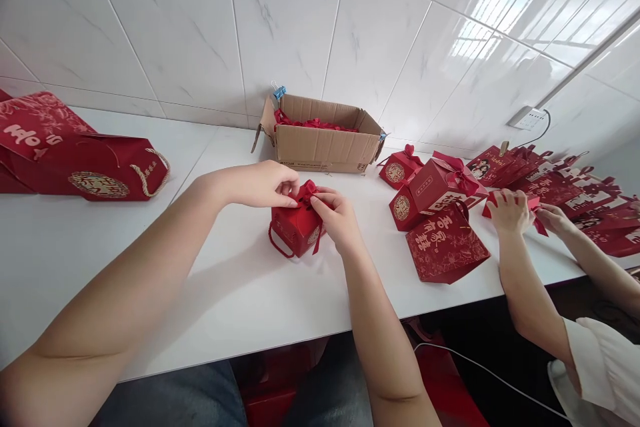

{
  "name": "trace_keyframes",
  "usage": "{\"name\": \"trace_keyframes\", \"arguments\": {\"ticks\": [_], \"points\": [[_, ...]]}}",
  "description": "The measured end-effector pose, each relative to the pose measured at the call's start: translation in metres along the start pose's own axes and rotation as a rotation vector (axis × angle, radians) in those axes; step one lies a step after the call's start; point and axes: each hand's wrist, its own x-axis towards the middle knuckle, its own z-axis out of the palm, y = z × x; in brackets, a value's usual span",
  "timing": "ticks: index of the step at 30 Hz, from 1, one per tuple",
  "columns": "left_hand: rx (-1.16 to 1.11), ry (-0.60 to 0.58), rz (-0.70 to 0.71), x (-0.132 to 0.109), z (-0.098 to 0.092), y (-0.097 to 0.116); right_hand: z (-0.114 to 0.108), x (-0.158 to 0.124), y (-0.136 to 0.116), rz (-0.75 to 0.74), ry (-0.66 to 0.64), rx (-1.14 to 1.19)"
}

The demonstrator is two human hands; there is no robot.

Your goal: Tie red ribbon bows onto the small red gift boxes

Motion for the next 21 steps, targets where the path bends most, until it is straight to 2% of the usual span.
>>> {"name": "trace_keyframes", "arguments": {"ticks": [6,11,14,17,21], "points": [[-0.004,0.07,0.073,0.011,0.01,0.007,0.0,-0.001,-0.003,-0.012,-0.034,-0.041],[-0.034,0.089,0.132,0.015,0.012,0.0,0.001,-0.006,-0.004,-0.073,0.046,-0.266],[-0.054,0.06,0.154,0.014,0.009,-0.004,-0.002,-0.01,-0.007,-0.129,0.019,-0.39],[-0.063,0.048,0.141,0.01,0.006,-0.006,-0.011,-0.013,-0.012,-0.097,-0.048,-0.429],[-0.055,0.041,0.118,0.007,0.002,-0.007,-0.024,-0.012,-0.017,-0.024,-0.07,-0.49]]}}
